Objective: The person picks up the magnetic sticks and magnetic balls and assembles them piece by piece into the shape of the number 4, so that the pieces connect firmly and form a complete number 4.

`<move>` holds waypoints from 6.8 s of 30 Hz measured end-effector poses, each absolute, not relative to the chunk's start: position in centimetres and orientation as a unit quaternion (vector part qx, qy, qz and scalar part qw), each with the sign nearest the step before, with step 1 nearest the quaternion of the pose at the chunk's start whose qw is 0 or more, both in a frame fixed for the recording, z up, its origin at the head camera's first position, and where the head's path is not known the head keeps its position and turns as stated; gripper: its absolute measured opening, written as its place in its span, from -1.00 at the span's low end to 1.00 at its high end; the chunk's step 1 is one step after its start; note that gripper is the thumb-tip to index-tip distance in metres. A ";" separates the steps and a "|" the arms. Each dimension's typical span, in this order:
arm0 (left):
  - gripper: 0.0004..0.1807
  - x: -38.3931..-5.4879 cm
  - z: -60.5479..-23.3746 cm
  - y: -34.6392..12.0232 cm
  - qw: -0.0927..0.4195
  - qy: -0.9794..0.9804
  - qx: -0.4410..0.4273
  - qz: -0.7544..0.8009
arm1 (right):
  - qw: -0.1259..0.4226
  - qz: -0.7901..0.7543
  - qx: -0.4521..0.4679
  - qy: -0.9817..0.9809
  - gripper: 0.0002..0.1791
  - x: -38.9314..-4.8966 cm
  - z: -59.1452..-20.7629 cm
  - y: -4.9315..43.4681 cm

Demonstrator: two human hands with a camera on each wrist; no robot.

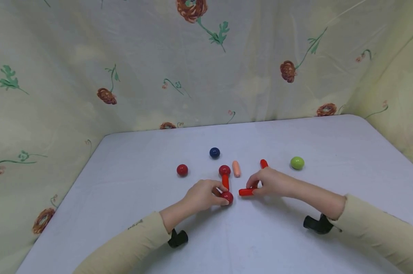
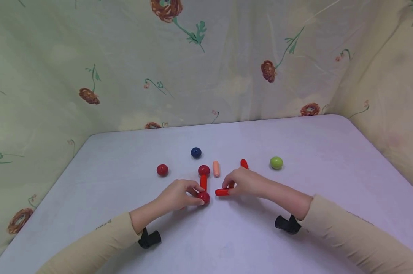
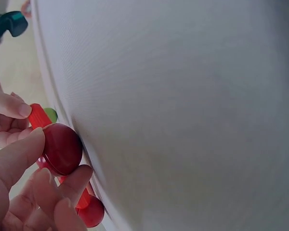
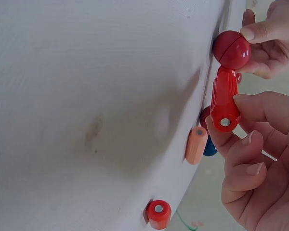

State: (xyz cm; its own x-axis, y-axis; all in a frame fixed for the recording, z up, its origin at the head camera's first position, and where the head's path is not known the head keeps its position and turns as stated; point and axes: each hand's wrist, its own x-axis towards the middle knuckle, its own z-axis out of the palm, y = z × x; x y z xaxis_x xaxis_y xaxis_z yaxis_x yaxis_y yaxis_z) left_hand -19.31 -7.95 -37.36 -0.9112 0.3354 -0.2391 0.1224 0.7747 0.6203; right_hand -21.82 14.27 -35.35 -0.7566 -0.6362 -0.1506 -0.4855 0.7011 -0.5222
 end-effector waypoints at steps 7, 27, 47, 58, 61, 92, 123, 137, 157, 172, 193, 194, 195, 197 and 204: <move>-0.66 -19.3 -37.2 -8.0 0.168 0.927 0.126 0.310 | 0.170 -0.242 -0.308 0.904 -0.81 -21.5 -35.4 13.8; -0.68 -19.1 -37.0 -7.8 0.163 0.931 0.132 0.300 | 0.180 -0.258 -0.312 0.897 -0.81 -21.1 -35.7 13.3; -0.72 -19.3 -37.4 -7.9 0.155 0.928 0.152 0.304 | 0.179 -0.264 -0.318 0.893 -0.82 -21.1 -35.8 13.1; -0.69 -19.4 -37.5 -7.9 0.160 0.925 0.164 0.304 | 0.174 -0.257 -0.316 0.897 -0.78 -21.4 -35.5 13.5; -0.69 -19.4 -37.5 -7.9 0.161 0.925 0.163 0.303 | 0.152 -0.251 -0.311 0.904 -0.76 -22.0 -34.7 14.2; -0.67 -19.4 -37.4 -7.7 0.161 0.931 0.154 0.289 | 0.141 -0.232 -0.151 0.951 -0.57 -26.9 -34.4 25.7; -0.67 -19.4 -37.4 -7.7 0.159 0.931 0.158 0.289 | 0.132 -0.272 -0.157 0.940 -0.59 -27.2 -36.7 26.5; -0.67 -19.4 -37.4 -7.7 0.160 0.930 0.154 0.291 | 0.154 -0.278 -0.200 0.927 -0.58 -24.4 -35.6 23.2; -0.66 -19.5 -37.6 -7.7 0.159 0.932 0.154 0.287 | 0.173 -0.280 -0.271 0.905 -0.66 -21.4 -36.1 18.8; -0.66 -19.5 -37.5 -7.6 0.157 0.933 0.157 0.284 | 0.190 -0.273 -0.276 0.902 -0.69 -21.0 -36.6 17.7; -0.66 -19.5 -37.5 -7.5 0.154 0.934 0.162 0.277 | 0.201 -0.273 -0.268 0.902 -0.69 -21.3 -36.7 17.1; -0.66 -19.5 -37.5 -7.5 0.155 0.934 0.162 0.278 | 0.201 -0.273 -0.267 0.902 -0.69 -21.3 -36.7 17.1; -0.66 -19.5 -37.5 -7.5 0.155 0.934 0.162 0.278 | 0.201 -0.273 -0.267 0.902 -0.68 -21.3 -36.7 17.1; -0.66 -19.5 -37.5 -7.5 0.155 0.934 0.163 0.278 | 0.201 -0.271 -0.266 0.903 -0.68 -21.3 -36.7 17.1; -0.59 -19.5 -37.5 -7.8 0.170 0.930 0.177 0.272 | 0.205 -0.275 -0.269 0.900 -0.67 -21.3 -36.8 17.0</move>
State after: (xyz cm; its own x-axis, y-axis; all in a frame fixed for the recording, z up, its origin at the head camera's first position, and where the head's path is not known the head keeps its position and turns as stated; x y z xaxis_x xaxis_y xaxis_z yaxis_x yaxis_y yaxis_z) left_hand -19.49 -7.82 -37.50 -0.8792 0.4226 -0.2198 0.2373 0.7887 0.5671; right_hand -21.35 16.96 -36.79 -0.7709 -0.5975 -0.2208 -0.3721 0.7038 -0.6051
